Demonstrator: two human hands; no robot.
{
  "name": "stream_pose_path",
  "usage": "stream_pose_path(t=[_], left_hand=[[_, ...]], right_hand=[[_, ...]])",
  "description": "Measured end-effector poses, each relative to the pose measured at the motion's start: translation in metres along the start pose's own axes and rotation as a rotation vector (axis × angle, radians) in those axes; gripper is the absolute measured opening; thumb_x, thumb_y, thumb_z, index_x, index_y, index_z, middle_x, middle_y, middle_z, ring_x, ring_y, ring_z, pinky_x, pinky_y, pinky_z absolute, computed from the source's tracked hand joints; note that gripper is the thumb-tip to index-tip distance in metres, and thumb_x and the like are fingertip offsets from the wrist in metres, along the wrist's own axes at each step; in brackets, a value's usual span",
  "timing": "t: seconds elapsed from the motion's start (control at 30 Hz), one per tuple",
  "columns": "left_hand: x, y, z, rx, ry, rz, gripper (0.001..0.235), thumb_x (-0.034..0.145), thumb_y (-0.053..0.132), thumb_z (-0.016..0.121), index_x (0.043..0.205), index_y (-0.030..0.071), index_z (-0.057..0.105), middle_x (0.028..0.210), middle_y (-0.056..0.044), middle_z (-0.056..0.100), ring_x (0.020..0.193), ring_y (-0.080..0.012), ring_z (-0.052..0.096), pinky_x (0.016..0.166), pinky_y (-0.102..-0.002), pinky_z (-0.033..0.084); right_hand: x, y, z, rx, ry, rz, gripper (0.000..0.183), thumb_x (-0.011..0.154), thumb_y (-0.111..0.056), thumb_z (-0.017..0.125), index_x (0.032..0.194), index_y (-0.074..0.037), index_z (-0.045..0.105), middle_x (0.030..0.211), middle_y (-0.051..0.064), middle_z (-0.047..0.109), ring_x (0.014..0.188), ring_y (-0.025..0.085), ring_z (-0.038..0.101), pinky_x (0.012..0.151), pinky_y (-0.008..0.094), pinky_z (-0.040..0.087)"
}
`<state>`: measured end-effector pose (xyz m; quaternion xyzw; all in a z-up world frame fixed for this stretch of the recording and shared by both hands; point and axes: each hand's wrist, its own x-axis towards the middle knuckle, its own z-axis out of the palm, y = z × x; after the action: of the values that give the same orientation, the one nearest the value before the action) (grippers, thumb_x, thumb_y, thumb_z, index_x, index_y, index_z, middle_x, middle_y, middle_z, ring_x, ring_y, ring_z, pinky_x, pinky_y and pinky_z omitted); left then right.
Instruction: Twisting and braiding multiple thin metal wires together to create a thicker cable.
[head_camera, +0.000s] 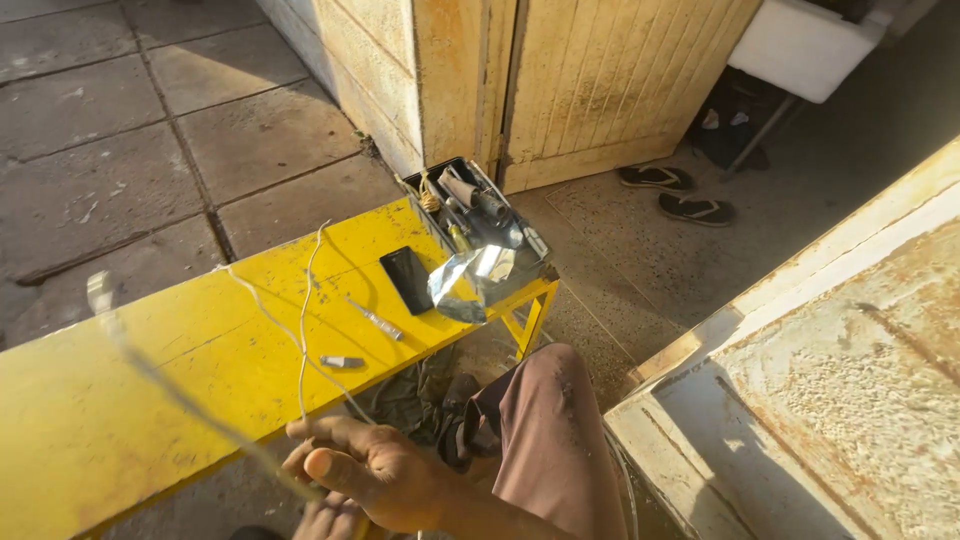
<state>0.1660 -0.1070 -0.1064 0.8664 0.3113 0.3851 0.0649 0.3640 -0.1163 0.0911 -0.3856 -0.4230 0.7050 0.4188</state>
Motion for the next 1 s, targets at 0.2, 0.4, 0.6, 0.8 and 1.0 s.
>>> stream_pose_path(t=[0.2, 0.4, 0.6, 0.8, 1.0], left_hand=[[0.023, 0.091, -0.028, -0.258, -0.296, 0.025, 0.017, 0.082, 0.015, 0.064, 0.097, 0.017, 0.072, 0.115, -0.006, 0.073, 0.113, -0.0299, 0.061, 0.096, -0.046, 0.041], [0.043, 0.114, -0.150, -0.326, -0.668, -0.539, 0.029, 0.102, 0.030, 0.060, 0.128, 0.022, 0.072, 0.146, -0.002, 0.069, 0.155, -0.0305, 0.041, 0.127, -0.067, 0.008], [0.061, 0.031, -0.156, -0.859, 0.258, -1.151, 0.039, 0.105, 0.024, 0.055, 0.134, 0.004, 0.070, 0.102, -0.016, 0.083, 0.090, -0.0221, 0.080, 0.083, -0.035, 0.069], [0.084, -0.024, -0.133, -1.302, 0.675, -1.131, 0.031, 0.113, 0.019, 0.054, 0.120, -0.004, 0.073, 0.084, -0.017, 0.075, 0.066, -0.0260, 0.074, 0.060, -0.038, 0.065], [0.076, -0.024, -0.134, -1.335, 0.634, -1.138, 0.032, 0.111, 0.028, 0.057, 0.108, 0.000, 0.072, 0.081, -0.014, 0.071, 0.069, -0.0310, 0.073, 0.057, -0.041, 0.061]], right_hand=[[0.036, 0.016, 0.005, 0.038, -0.019, -0.023, 0.054, 0.112, -0.029, 0.048, 0.159, -0.003, 0.049, 0.074, -0.003, 0.053, 0.049, 0.007, 0.055, 0.047, 0.020, 0.052], [0.019, 0.057, 0.017, -0.233, 0.227, 0.088, 0.050, 0.112, -0.044, 0.040, 0.127, -0.011, 0.074, 0.050, -0.007, 0.024, 0.039, 0.006, 0.017, 0.038, 0.028, 0.015], [0.008, 0.116, 0.014, -0.287, 0.089, 0.029, 0.059, 0.104, -0.053, 0.048, 0.123, -0.007, 0.079, 0.063, -0.003, 0.029, 0.052, 0.009, 0.024, 0.047, 0.028, 0.021], [-0.009, 0.145, 0.031, -0.402, 0.140, -0.063, 0.049, 0.104, -0.051, 0.053, 0.115, -0.015, 0.084, 0.062, -0.005, 0.034, 0.056, 0.010, 0.034, 0.053, 0.029, 0.029], [-0.007, 0.142, 0.035, -0.535, 0.101, -0.124, 0.045, 0.099, -0.047, 0.060, 0.113, -0.013, 0.086, 0.117, 0.002, 0.083, 0.108, 0.017, 0.075, 0.094, 0.035, 0.056]])
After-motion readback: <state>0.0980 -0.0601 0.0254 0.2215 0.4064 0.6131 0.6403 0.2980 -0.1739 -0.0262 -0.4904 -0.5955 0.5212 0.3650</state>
